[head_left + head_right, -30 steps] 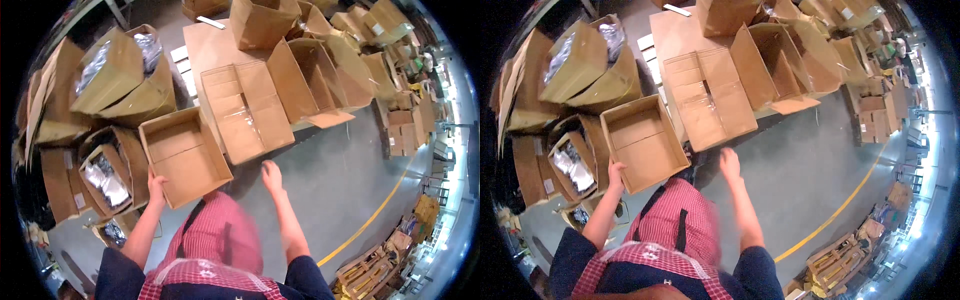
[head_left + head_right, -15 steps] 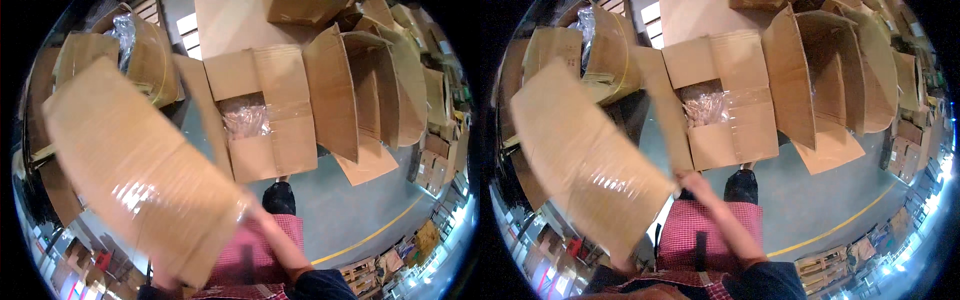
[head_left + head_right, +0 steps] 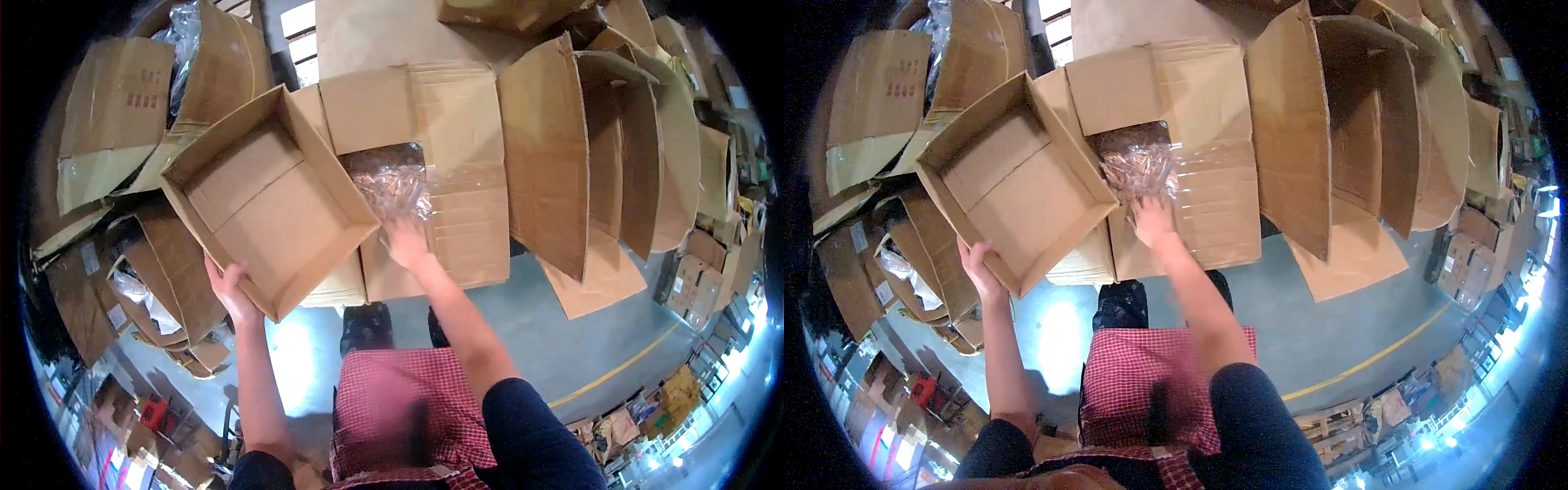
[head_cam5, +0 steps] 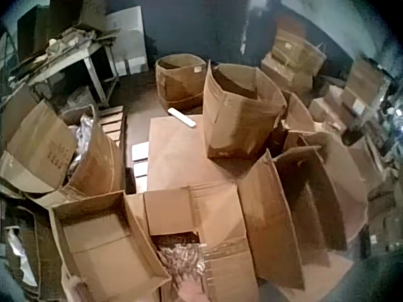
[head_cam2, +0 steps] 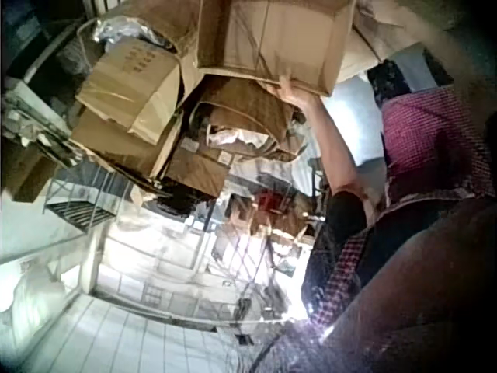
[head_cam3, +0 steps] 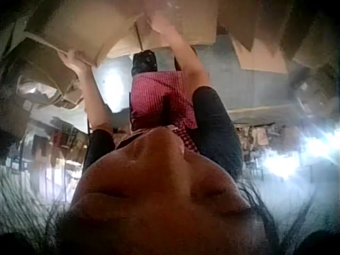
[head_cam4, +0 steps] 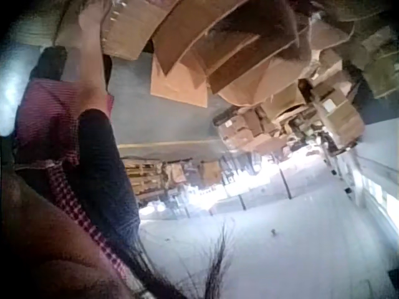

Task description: The person picks up plastic bags containing metal hardware parts from a large bin and places them into smaller cardboard boxes on a table, occasionally using a scale to weigh them.

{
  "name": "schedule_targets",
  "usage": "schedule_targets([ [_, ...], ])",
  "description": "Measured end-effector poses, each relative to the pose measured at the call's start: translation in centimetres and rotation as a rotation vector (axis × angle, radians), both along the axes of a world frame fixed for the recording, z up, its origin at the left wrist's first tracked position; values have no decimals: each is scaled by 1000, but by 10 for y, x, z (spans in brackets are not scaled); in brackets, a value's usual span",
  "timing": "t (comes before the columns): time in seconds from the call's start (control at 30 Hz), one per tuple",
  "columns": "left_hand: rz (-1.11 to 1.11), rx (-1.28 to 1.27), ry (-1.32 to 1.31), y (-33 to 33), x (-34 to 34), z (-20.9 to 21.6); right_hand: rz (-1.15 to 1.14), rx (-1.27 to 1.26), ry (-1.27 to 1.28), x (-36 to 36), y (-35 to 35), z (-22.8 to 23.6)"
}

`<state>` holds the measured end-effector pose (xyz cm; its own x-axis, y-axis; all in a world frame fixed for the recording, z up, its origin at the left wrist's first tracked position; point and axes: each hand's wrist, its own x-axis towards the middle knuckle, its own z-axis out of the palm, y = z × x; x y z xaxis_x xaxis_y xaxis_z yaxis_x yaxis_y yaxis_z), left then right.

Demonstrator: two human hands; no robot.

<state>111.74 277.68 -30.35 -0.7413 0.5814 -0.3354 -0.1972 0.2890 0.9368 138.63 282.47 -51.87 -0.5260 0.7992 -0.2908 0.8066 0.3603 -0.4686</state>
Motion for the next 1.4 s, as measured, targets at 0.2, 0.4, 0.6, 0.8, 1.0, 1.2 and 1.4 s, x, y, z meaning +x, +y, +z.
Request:
schedule_targets([
  [0.2, -142, -45, 107, 13, -18, 3, 101, -373, -220, -1, 38, 95],
  [0.4, -555, -232, 512, 3, -14, -13, 317, -784, -453, 6, 20, 171],
  [0.6, -791, -677, 344, 14, 60, -12, -302, -182, -406, 174, 41, 108],
  [0.8, -696, -685, 52, -23, 140, -63, -656, -392, -339, 140, 74, 68],
  [1.0, -637, -742, -105, -19, 229, -45, -1294, -679, 726, 137, 198, -48],
  [1.2, -394, -784, -48, -25, 215, -37, -1571, -848, 1394, 16, 212, 35],
  [1.4, -303, -800, -72, -13, 237, -44, -752, -262, 1186, 40, 267, 94],
])
